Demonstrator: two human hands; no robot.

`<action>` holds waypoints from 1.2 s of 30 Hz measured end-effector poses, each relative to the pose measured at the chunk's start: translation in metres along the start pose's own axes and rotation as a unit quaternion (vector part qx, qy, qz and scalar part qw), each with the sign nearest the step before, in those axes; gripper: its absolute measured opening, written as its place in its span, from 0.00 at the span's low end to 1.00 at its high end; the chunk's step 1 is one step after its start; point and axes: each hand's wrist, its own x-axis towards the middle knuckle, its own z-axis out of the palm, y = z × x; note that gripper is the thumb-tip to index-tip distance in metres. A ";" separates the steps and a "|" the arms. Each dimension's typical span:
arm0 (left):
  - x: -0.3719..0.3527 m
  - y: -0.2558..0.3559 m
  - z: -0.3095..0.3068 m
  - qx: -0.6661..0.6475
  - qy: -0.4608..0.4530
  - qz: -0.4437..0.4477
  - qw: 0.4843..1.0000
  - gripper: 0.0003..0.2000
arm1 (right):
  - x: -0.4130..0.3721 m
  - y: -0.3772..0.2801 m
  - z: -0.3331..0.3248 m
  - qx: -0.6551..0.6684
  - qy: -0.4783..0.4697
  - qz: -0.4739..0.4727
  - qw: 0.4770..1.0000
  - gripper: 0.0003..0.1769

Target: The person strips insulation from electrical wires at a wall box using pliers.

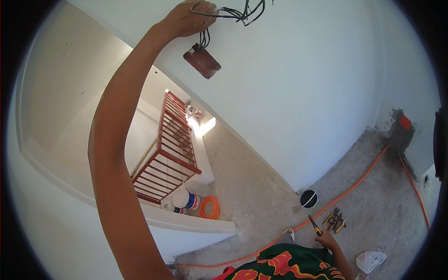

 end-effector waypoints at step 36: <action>0.032 0.007 0.020 -0.074 0.164 -0.119 0.976 0.14 | -0.023 -0.398 -0.113 -0.026 0.115 -0.419 0.901 0.15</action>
